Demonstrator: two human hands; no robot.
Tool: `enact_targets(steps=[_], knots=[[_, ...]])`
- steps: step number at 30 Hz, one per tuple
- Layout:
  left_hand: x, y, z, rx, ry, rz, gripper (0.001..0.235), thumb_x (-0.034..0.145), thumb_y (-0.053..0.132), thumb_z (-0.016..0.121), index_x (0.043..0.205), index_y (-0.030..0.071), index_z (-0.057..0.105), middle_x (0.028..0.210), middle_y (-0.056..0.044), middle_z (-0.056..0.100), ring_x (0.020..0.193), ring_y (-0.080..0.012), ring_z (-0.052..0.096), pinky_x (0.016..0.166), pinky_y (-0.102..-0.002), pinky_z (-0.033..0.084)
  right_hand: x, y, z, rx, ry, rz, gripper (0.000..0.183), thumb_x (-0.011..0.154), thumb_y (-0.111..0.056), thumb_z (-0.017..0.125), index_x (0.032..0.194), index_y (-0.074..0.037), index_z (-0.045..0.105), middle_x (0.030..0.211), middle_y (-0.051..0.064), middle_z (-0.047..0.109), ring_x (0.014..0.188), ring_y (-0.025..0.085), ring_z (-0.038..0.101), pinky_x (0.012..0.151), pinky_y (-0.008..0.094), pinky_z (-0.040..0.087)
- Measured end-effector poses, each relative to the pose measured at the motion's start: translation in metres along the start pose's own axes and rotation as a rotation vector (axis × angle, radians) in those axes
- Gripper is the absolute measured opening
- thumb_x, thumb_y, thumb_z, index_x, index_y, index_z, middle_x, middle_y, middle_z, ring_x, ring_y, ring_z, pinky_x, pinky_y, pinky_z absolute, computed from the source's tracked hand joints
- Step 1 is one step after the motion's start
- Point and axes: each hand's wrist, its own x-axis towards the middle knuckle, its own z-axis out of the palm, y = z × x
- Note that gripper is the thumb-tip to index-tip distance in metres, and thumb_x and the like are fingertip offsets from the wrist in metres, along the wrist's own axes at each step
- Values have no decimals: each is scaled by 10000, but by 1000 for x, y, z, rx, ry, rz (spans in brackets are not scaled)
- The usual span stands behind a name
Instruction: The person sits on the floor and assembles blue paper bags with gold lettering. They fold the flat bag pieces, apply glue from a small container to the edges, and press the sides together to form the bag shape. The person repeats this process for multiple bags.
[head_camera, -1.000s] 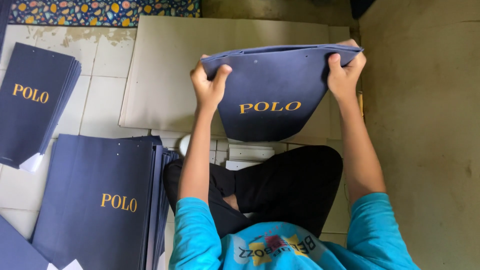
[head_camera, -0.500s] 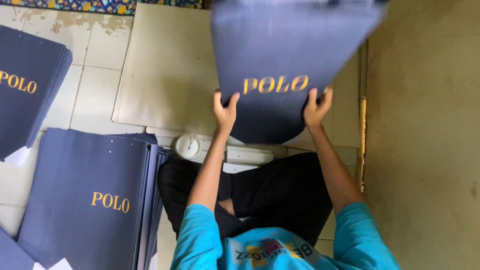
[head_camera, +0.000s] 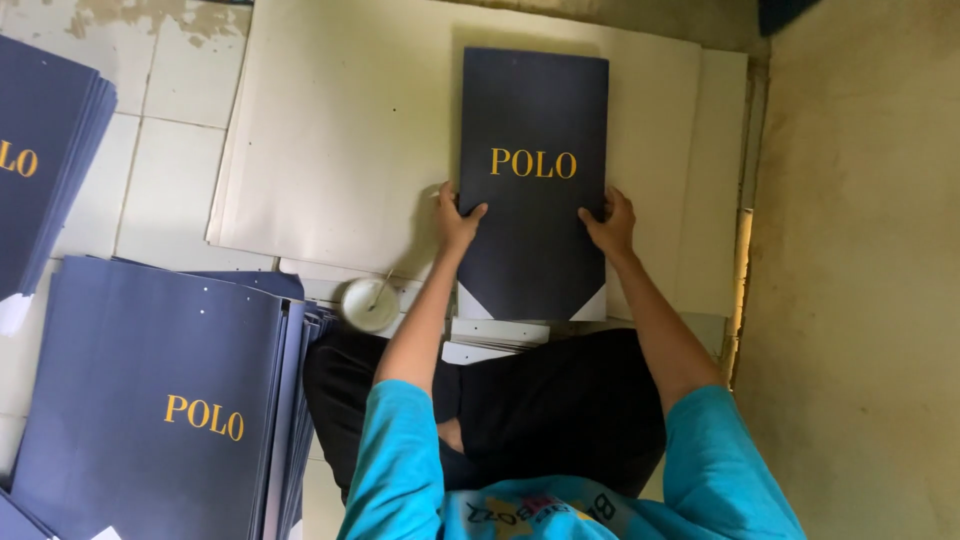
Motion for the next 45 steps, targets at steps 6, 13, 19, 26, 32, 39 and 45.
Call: enact_targets(steps=[6, 13, 19, 26, 32, 39, 45], knots=[[-39, 36, 20, 254, 321, 155, 330, 928, 348, 735, 1144, 131, 611, 1213, -155, 537, 1113, -384, 592, 943, -475, 501, -21, -11, 21, -188, 113, -201, 468, 991, -133, 732, 1402, 27, 574, 1319, 250, 505, 1229, 443, 558, 1043, 531, 508], [-70, 65, 26, 498, 416, 415, 388, 1050, 468, 558, 1280, 181, 680, 1580, -292, 320, 1434, -466, 401, 1091, -586, 410, -44, -8, 50, -516, 236, -447, 652, 1045, -472, 655, 1521, -42, 538, 1567, 320, 298, 1377, 517, 379, 1067, 632, 384], [-66, 43, 33, 672, 206, 614, 399, 1101, 218, 536, 1487, 117, 555, 1622, -212, 382, 1528, -372, 318, 1227, -579, 234, -43, 1, 60, -557, 107, -563, 508, 1148, -269, 390, 1583, -12, 430, 1664, 210, 329, 1529, 456, 218, 1195, 638, 185], [-71, 46, 13, 768, 87, 671, 511, 1110, 342, 367, 1576, 142, 430, 1704, -36, 275, 1582, -341, 174, 1203, -729, 77, -43, -1, 59, -513, -46, -651, 490, 1125, -246, 408, 1555, -19, 467, 1654, 162, 374, 1524, 387, 310, 1218, 602, 242], [-78, 41, -1, 442, 358, 541, 369, 1050, 297, 606, 1320, 52, 670, 1601, -221, 403, 1452, -416, 416, 1137, -527, 427, -32, 12, 62, -467, 231, -557, 496, 1070, -313, 609, 1502, -72, 564, 1658, 246, 283, 1504, 475, 274, 1149, 691, 254], [-58, 20, 2, 206, 230, 168, 471, 837, 230, 833, 1269, 114, 685, 1447, -138, 435, 1293, -349, 558, 1041, -465, 543, -5, 14, 70, -303, 379, -333, 178, 822, -152, 835, 987, -184, 776, 1304, 98, 574, 1190, 341, 589, 990, 472, 448], [-32, 70, -8, 432, -2, 176, 699, 759, 157, 848, 1401, 197, 573, 1566, -223, 167, 1439, -472, 252, 1177, -588, 313, 7, -23, 71, -321, 324, -256, 440, 725, -170, 826, 1149, -202, 717, 1376, 141, 485, 1214, 428, 544, 919, 591, 499]])
